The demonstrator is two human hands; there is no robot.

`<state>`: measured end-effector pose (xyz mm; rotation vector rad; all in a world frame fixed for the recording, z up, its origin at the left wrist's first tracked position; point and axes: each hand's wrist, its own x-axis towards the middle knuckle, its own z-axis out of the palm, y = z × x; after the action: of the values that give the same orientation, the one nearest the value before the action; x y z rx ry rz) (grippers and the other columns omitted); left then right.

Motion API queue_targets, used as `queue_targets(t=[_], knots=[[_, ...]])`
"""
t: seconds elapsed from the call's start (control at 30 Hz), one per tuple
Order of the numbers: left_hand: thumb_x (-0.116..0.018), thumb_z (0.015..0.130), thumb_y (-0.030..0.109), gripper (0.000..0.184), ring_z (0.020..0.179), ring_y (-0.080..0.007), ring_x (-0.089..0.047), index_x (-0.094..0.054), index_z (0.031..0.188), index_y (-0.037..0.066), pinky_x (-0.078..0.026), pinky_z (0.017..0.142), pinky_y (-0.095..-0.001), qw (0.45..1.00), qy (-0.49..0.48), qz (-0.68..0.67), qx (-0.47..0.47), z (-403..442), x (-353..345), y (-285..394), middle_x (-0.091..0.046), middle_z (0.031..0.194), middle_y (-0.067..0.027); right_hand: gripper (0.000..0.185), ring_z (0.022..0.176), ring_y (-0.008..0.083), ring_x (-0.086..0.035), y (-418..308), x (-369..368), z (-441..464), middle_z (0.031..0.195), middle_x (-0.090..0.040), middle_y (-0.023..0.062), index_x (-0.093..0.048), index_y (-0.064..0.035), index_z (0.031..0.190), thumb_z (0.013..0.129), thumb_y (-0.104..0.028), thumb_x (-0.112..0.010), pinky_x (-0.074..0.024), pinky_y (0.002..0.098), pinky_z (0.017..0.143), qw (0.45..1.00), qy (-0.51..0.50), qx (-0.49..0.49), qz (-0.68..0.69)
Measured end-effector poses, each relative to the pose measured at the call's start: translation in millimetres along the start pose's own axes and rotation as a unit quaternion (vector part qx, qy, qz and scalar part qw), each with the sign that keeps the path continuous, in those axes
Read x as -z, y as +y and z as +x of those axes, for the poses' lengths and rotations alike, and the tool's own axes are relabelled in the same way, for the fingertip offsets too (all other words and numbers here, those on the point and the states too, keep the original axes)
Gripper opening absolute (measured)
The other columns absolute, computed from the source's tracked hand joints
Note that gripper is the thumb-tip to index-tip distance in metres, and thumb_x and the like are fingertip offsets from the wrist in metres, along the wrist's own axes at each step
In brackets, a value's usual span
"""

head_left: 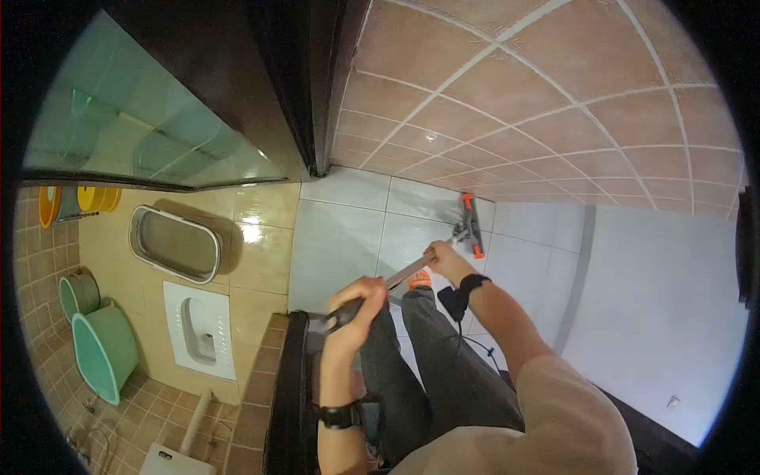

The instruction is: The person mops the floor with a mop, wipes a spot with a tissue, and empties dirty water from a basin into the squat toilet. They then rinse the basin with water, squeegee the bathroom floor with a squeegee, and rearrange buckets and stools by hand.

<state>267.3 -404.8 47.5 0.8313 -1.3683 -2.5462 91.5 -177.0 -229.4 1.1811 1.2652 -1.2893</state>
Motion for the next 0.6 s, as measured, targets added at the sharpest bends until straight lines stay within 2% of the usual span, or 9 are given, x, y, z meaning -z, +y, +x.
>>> queue_targets(t=[0.13, 0.2, 0.23, 0.27, 0.3, 0.37, 0.47, 0.57, 0.6], knots=[[-0.058, 0.079, 0.017, 0.017, 0.074, -0.0125, -0.049, -0.054, 0.073, 0.002, -0.039, 0.074, -0.0292, 0.987, 0.161, -0.015, -0.007, -11, 17, 25, -0.055, 0.078, -0.0040, 0.012, 0.053, 0.0243, -0.051, 15, -81, -33, 0.064, -0.051, 0.0126, -0.046, -0.0011, 0.081, 0.075, -0.012, -0.047, -0.0448, 0.0364, 0.047, 1.000, 0.005, 0.010, 0.003], [-0.054, 0.081, 0.025, 0.024, 0.068, -0.0145, -0.042, -0.047, 0.069, 0.006, -0.036, 0.066, -0.0292, 0.988, 0.150, -0.028, -0.018, -34, 57, 45, -0.046, 0.070, -0.0020, 0.017, 0.054, 0.0261, -0.055, 47, -114, -35, 0.065, -0.056, 0.0144, -0.048, 0.0000, 0.088, 0.079, -0.014, -0.048, -0.0471, 0.0380, 0.046, 1.000, 0.017, 0.008, 0.009], [-0.048, 0.084, 0.026, 0.027, 0.063, -0.0141, -0.037, -0.042, 0.065, 0.007, -0.032, 0.063, -0.0281, 0.975, 0.218, 0.017, -0.050, -43, 51, 81, -0.039, 0.065, -0.0013, 0.011, 0.067, 0.0244, -0.058, 81, -114, 53, 0.073, -0.055, 0.0122, -0.045, -0.0008, 0.086, 0.078, -0.006, -0.040, -0.0479, 0.0360, 0.052, 0.997, -0.054, -0.010, -0.050], [-0.047, 0.085, 0.023, 0.021, 0.068, -0.0149, -0.039, -0.043, 0.071, 0.007, -0.033, 0.069, -0.0302, 0.977, 0.193, 0.011, -0.088, -58, 65, 99, -0.041, 0.068, -0.0025, 0.012, 0.068, 0.0244, -0.059, 93, -157, 17, 0.075, -0.057, 0.0124, -0.044, -0.0007, 0.089, 0.079, -0.007, -0.040, -0.0493, 0.0351, 0.052, 0.987, -0.072, -0.069, -0.129], [-0.046, 0.086, 0.021, 0.016, 0.073, -0.0156, -0.040, -0.044, 0.077, 0.007, -0.034, 0.075, -0.0323, 0.978, 0.166, 0.004, -0.127, -77, 86, 114, -0.042, 0.072, -0.0037, 0.012, 0.063, 0.0235, -0.059, 118, -200, -19, 0.075, -0.057, 0.0121, -0.046, -0.0012, 0.086, 0.079, -0.007, -0.039, -0.0499, 0.0343, 0.050, 0.996, -0.015, -0.002, -0.088], [-0.046, 0.085, 0.020, 0.016, 0.073, -0.0164, -0.042, -0.044, 0.080, 0.005, -0.034, 0.083, -0.0365, 0.974, 0.068, -0.007, -0.216, -106, 111, 134, -0.042, 0.073, -0.0043, 0.012, 0.059, 0.0222, -0.059, 136, -250, -102, 0.073, -0.058, 0.0118, -0.050, -0.0009, 0.082, 0.078, -0.007, -0.040, -0.0485, 0.0325, 0.044, 0.983, -0.094, 0.024, -0.157], [-0.045, 0.086, 0.021, 0.018, 0.072, -0.0177, -0.043, -0.044, 0.082, 0.004, -0.033, 0.091, -0.0409, 0.944, 0.283, 0.012, -0.168, -150, 102, 151, -0.040, 0.072, -0.0035, 0.013, 0.055, 0.0204, -0.058, 158, -276, -157, 0.069, -0.059, 0.0117, -0.053, 0.0004, 0.079, 0.078, -0.008, -0.043, -0.0461, 0.0297, 0.040, 0.974, -0.104, 0.016, -0.200], [-0.044, 0.086, 0.020, 0.021, 0.079, -0.0200, -0.048, -0.049, 0.091, 0.000, -0.035, 0.089, -0.0396, 0.816, 0.537, -0.068, -0.202, -156, 66, 160, -0.049, 0.077, -0.0062, 0.013, 0.051, 0.0192, -0.056, 175, -290, -189, 0.067, -0.059, 0.0120, -0.053, 0.0012, 0.077, 0.078, -0.008, -0.045, -0.0445, 0.0289, 0.039, 0.967, -0.084, -0.020, -0.239], [-0.042, 0.087, 0.019, 0.029, 0.096, -0.0235, -0.050, -0.050, 0.102, -0.004, -0.037, 0.087, -0.0393, 0.959, 0.174, -0.055, -0.214, -204, 132, 149, -0.056, 0.091, -0.0119, 0.013, 0.050, 0.0189, -0.056, 182, -296, -192, 0.066, -0.059, 0.0121, -0.053, 0.0012, 0.076, 0.078, -0.008, -0.045, -0.0441, 0.0289, 0.039, 0.966, -0.087, -0.029, -0.240]])
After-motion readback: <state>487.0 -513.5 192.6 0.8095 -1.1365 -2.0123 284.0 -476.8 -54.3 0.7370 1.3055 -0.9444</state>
